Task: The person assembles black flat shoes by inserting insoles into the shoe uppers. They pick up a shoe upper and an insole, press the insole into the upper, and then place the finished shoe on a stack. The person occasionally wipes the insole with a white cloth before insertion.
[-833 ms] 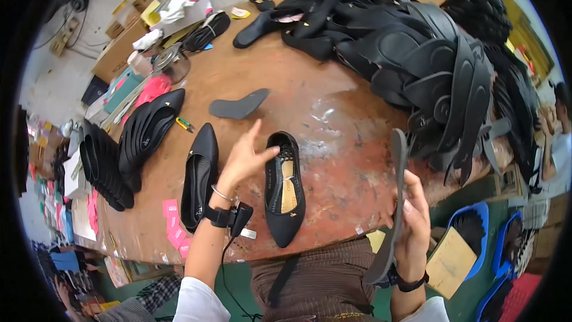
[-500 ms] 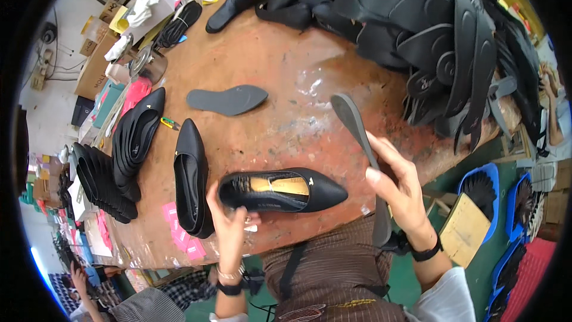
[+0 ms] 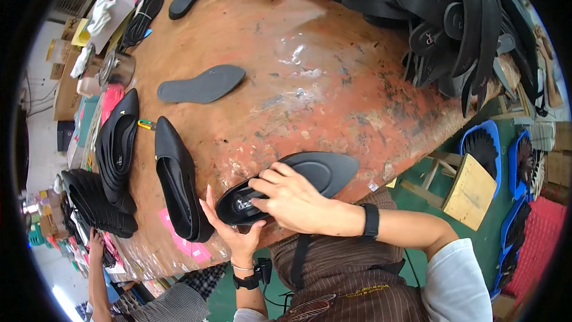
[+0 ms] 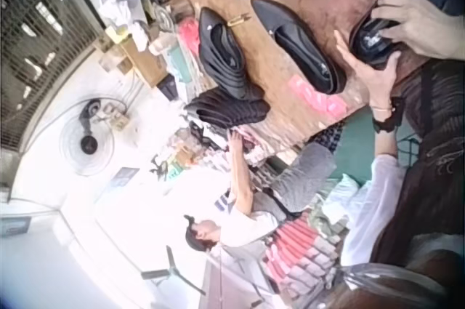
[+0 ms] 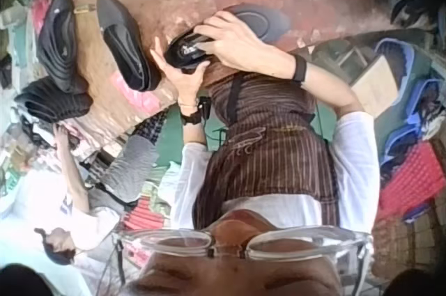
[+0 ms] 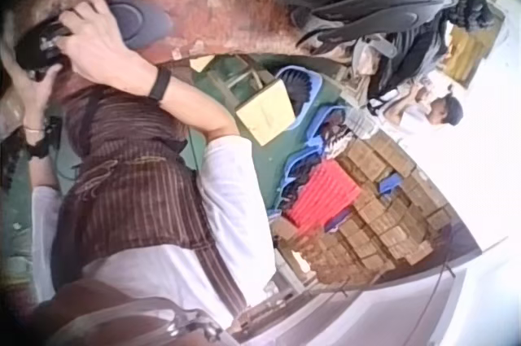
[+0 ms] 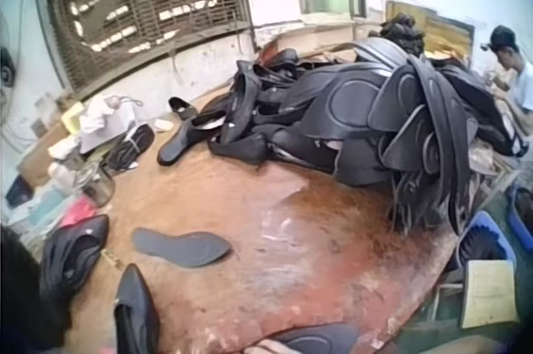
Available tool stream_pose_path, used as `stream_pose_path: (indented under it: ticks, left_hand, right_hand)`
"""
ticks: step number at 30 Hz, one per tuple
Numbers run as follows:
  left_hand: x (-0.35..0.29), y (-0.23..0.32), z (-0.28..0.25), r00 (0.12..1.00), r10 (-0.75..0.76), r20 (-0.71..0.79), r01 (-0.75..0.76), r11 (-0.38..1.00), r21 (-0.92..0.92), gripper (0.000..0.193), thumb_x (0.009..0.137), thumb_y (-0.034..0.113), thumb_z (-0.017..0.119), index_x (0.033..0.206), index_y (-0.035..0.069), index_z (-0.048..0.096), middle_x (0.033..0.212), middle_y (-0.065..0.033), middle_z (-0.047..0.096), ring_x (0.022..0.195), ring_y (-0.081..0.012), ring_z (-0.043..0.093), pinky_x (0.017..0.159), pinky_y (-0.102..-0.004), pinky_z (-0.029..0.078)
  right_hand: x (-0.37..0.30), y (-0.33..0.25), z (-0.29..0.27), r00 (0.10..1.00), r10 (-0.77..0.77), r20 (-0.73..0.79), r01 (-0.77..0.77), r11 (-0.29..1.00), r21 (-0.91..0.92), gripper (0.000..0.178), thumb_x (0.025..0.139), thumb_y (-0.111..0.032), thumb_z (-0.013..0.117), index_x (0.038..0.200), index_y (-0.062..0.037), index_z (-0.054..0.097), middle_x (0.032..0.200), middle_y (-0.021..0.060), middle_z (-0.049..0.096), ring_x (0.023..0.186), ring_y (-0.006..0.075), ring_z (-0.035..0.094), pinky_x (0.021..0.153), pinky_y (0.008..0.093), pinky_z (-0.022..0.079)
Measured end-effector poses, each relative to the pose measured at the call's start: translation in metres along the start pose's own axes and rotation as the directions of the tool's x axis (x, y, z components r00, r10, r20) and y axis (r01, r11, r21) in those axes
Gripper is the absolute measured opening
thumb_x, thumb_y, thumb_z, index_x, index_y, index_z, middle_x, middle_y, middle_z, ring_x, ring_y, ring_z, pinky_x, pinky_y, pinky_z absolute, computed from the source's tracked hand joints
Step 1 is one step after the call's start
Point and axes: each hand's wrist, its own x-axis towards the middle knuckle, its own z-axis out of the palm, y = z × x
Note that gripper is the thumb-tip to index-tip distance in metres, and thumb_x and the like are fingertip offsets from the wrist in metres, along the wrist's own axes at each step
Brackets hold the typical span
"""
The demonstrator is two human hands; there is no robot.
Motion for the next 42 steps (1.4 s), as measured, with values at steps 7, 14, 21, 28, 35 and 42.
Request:
stream_pose_path:
  ticks: [7,14,21,28,35,42]
  left_hand:
    - [0.008,-0.013,-0.014,0.985,0.086,0.147,-0.096,0.994,0.058,0.130,0.066,0.061,0.084,0.156,0.003,0.009,0.145,-0.0271,0.040,0.126,-0.0382,0.050,0.104,-0.0469,0.044]
    - [0.012,-0.017,-0.027,0.965,0.071,0.251,-0.087,0.995,0.051,0.117,0.073,0.055,0.081,0.155,0.006,0.014,0.144,-0.0272,0.042,0.126,-0.0440,0.047,0.107,-0.0514,0.037]
    - [0.027,0.012,-0.006,0.985,-0.160,0.064,0.154,0.984,0.092,0.055,0.070,-0.008,0.049,0.125,-0.004,0.053,0.126,-0.0227,0.058,0.117,-0.0374,0.056,0.105,-0.0439,0.041]
    - [0.044,0.028,0.002,0.966,-0.246,-0.083,0.259,0.899,0.354,0.052,0.063,-0.010,0.050,0.113,-0.001,0.064,0.102,-0.0193,0.062,0.102,-0.0367,0.059,0.094,-0.0429,0.047]
    - [0.055,0.034,-0.003,0.954,-0.298,-0.045,0.257,0.724,0.640,0.044,0.063,-0.008,0.056,0.103,0.001,0.072,0.092,-0.0153,0.061,0.094,-0.0363,0.059,0.086,-0.0437,0.048]
    - [0.055,0.037,-0.008,0.961,-0.276,-0.016,0.217,0.718,0.661,0.047,0.065,-0.007,0.055,0.107,0.000,0.073,0.085,-0.0179,0.059,0.080,-0.0365,0.062,0.076,-0.0428,0.050]
  right_hand:
    - [0.008,-0.009,0.024,0.997,0.074,0.026,-0.071,0.994,-0.086,0.040,0.066,-0.013,0.070,0.104,-0.0040,0.072,0.119,0.0115,0.061,0.110,0.0272,0.057,0.103,0.0422,0.041]
    - [0.011,-0.011,0.023,0.994,0.068,0.088,-0.056,0.989,-0.139,0.034,0.073,-0.014,0.064,0.102,0.0019,0.071,0.119,0.0166,0.062,0.114,0.0280,0.055,0.106,0.0400,0.039]
    - [0.006,-0.008,0.023,0.992,0.013,0.125,0.020,0.964,-0.265,0.038,0.077,-0.017,0.062,0.112,-0.0049,0.071,0.125,0.0135,0.057,0.116,0.0275,0.054,0.105,0.0422,0.039]
    - [0.005,-0.012,0.023,0.992,0.021,0.121,0.010,0.968,-0.250,0.038,0.076,-0.016,0.062,0.111,-0.0020,0.070,0.123,0.0153,0.058,0.116,0.0286,0.055,0.104,0.0408,0.040]
    - [0.009,-0.002,0.026,0.970,-0.153,0.188,0.177,0.978,-0.114,0.037,0.081,-0.013,0.059,0.112,0.0061,0.067,0.134,0.0192,0.056,0.129,0.0284,0.050,0.112,0.0403,0.037]
    - [0.023,0.023,0.041,0.902,-0.284,0.326,0.234,0.955,0.185,0.044,0.086,-0.012,0.055,0.128,-0.0013,0.060,0.141,0.0171,0.053,0.137,0.0279,0.044,0.119,0.0406,0.029]
